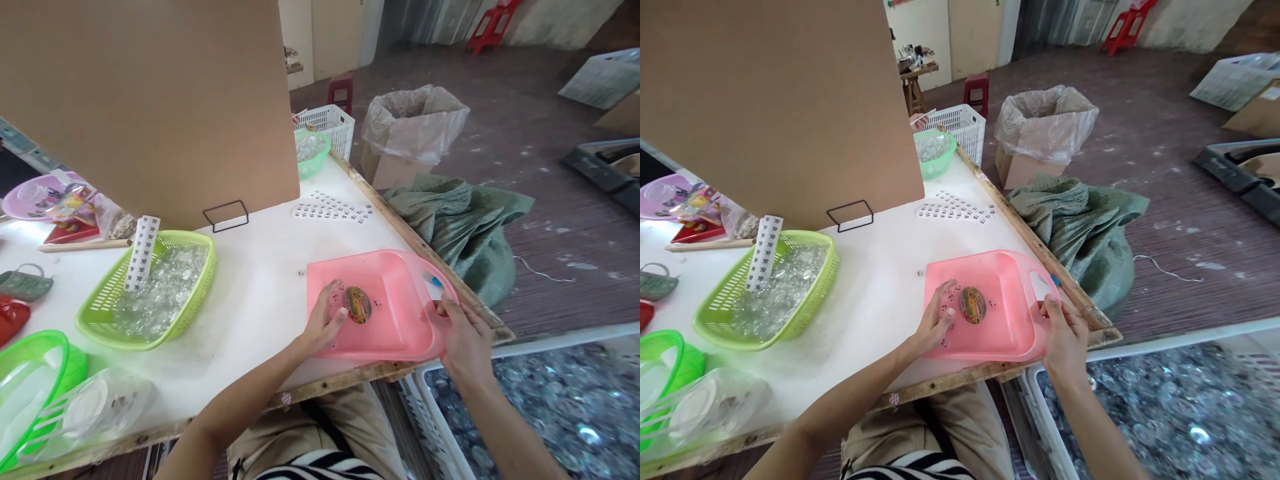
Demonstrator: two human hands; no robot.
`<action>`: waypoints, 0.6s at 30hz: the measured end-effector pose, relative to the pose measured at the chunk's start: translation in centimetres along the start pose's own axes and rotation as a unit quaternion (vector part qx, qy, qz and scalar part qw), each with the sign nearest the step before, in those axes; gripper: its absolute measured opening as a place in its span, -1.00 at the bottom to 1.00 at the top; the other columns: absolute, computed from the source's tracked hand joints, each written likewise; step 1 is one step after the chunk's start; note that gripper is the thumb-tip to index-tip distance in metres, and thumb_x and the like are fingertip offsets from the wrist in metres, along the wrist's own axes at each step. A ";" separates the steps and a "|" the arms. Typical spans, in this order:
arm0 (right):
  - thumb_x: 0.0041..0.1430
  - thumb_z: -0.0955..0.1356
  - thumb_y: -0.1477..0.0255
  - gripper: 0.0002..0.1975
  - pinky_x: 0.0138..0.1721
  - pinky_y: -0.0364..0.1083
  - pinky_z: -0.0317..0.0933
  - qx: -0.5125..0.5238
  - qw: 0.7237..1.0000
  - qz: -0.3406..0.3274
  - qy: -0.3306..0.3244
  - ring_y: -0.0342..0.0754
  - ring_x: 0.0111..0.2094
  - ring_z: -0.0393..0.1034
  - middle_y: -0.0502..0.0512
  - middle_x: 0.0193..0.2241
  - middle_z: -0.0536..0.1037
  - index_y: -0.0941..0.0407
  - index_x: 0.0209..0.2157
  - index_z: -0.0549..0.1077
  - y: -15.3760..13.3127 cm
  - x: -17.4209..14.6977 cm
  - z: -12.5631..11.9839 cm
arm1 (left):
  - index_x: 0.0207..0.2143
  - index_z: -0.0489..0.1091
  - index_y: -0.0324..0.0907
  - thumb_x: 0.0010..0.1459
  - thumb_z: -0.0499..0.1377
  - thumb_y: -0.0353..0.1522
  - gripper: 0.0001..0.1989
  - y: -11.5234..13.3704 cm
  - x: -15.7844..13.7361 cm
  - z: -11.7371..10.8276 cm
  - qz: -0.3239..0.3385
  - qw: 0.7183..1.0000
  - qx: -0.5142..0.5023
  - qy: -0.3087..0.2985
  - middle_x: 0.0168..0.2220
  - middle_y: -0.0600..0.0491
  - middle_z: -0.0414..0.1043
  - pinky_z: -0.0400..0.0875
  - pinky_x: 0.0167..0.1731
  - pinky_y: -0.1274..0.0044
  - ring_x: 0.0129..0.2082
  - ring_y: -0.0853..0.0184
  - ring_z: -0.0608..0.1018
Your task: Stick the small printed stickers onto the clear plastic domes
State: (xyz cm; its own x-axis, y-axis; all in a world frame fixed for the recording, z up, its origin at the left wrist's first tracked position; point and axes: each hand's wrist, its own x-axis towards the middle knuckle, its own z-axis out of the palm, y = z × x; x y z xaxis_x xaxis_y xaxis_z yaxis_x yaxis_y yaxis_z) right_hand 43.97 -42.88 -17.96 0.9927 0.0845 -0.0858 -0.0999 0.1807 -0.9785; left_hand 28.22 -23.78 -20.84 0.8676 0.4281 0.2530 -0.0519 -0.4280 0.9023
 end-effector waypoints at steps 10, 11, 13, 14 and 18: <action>-0.08 0.52 0.11 -0.59 -0.39 -0.16 0.26 0.032 0.999 0.020 0.009 -0.18 -0.47 0.31 -0.05 -0.54 0.42 0.13 -0.59 0.41 0.1 -0.7 0.5 | 0.30 0.14 -0.11 0.29 0.02 0.05 -0.34 -3.6 2.6 -4.7 -0.137 0.983 0.023 0.116 0.35 -0.17 0.11 0.00 0.33 0.12 0.36 0.03 0.16; -0.08 0.53 0.11 -0.60 -0.38 -0.16 0.26 0.038 0.999 0.021 0.009 -0.18 -0.46 0.30 -0.06 -0.54 0.42 0.13 -0.59 0.42 0.2 -0.7 0.6 | 0.28 0.15 -0.10 0.30 0.01 0.04 -0.36 -3.5 2.4 -4.3 -0.127 0.985 0.008 0.117 0.34 -0.15 0.15 0.04 0.32 0.16 0.35 0.07 0.19; -0.09 0.53 0.11 -0.59 -0.35 -0.15 0.25 0.049 0.999 0.020 0.007 -0.18 -0.46 0.29 -0.07 -0.55 0.41 0.13 -0.59 0.42 0.4 -0.8 0.8 | 0.25 0.17 -0.10 0.32 -0.02 0.03 -0.41 -3.2 2.2 -3.6 -0.107 0.986 -0.025 0.129 0.30 -0.14 0.21 0.10 0.30 0.21 0.32 0.11 0.24; -0.09 0.53 0.11 -0.59 -0.34 -0.15 0.25 0.051 0.998 0.019 0.006 -0.19 -0.45 0.28 -0.07 -0.56 0.40 0.13 -0.59 0.41 0.4 -0.8 0.9 | 0.24 0.18 -0.10 0.33 -0.03 0.03 -0.43 -3.1 2.1 -3.3 -0.098 0.985 -0.042 0.138 0.28 -0.14 0.23 0.12 0.29 0.23 0.31 0.12 0.27; -0.09 0.53 0.10 -0.58 -0.32 -0.14 0.25 0.048 0.999 0.013 -0.001 -0.17 -0.44 0.28 -0.06 -0.55 0.40 0.13 -0.60 0.40 0.3 -1.0 1.0 | 0.18 0.21 -0.10 0.33 -0.03 0.03 -0.45 -2.6 2.3 -2.6 -0.071 0.982 -0.107 0.137 0.24 -0.15 0.28 0.19 0.24 0.24 0.25 0.13 0.34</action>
State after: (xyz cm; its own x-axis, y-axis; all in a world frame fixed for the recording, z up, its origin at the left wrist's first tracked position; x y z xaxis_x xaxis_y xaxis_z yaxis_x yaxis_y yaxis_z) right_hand 42.88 -41.89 -18.00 0.9895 0.0922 -0.1113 -0.1325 0.2708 -0.9535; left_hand 29.08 -19.64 -21.69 0.7100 0.6816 0.1768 -0.0680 -0.1835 0.9807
